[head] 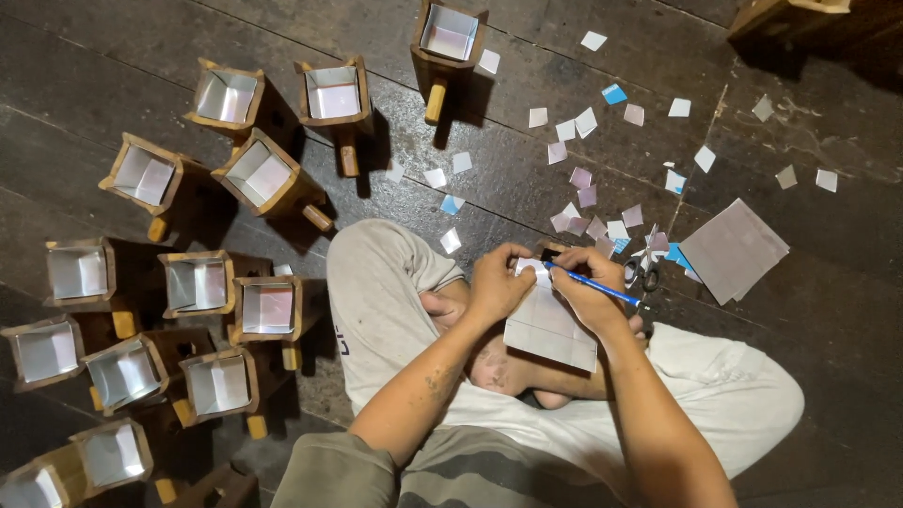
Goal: Marking a reflective sheet with a pen and cutting it to size using scissors for assembly into wooden lanterns.
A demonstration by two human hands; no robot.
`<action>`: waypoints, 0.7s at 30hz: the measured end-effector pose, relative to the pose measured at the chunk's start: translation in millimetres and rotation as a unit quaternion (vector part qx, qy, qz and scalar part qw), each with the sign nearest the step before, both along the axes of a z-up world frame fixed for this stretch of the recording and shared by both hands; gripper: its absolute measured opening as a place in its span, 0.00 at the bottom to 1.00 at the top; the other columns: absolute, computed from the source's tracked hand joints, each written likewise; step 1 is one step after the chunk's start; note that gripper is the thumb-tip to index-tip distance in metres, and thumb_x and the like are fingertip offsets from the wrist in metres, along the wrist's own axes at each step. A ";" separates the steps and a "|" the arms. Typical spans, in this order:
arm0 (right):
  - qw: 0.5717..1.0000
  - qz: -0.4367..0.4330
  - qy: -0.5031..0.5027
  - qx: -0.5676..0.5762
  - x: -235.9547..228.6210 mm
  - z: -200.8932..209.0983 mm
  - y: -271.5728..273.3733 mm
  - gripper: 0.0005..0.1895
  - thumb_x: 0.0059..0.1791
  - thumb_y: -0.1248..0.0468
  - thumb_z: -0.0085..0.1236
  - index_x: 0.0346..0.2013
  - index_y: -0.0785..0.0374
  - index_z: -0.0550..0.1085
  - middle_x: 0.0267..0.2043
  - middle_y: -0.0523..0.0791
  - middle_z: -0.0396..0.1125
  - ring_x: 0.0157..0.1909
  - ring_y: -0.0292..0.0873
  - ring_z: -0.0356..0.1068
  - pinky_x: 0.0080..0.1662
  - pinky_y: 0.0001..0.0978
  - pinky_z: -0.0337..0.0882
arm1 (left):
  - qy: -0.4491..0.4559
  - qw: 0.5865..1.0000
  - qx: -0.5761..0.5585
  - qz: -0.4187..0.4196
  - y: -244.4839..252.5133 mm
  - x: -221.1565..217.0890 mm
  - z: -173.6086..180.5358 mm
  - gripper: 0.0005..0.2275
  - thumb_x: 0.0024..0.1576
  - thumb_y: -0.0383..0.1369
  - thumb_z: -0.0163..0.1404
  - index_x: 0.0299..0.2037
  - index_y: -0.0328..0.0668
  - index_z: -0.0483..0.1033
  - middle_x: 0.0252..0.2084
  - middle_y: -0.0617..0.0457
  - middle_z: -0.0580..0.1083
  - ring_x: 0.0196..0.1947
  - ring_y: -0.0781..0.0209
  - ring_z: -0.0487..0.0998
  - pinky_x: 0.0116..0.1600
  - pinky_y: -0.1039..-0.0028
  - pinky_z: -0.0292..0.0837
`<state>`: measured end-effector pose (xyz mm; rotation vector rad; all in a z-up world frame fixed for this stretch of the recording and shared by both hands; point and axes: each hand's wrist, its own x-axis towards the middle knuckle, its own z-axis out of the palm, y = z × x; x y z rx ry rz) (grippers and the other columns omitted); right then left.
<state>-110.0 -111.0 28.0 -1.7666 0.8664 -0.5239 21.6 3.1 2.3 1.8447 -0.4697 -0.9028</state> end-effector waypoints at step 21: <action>0.998 0.044 0.019 -0.029 2.6 9.1 -2.6 0.08 0.43 0.70 0.68 0.26 0.64 0.74 0.35 0.49 0.77 0.45 0.48 0.77 0.51 0.41 0.72 | 0.009 1.000 -0.025 0.011 0.9 -1.3 -2.8 0.11 0.49 0.30 0.57 0.42 0.42 0.82 0.27 0.46 0.78 0.26 0.59 0.76 0.32 0.72 0.73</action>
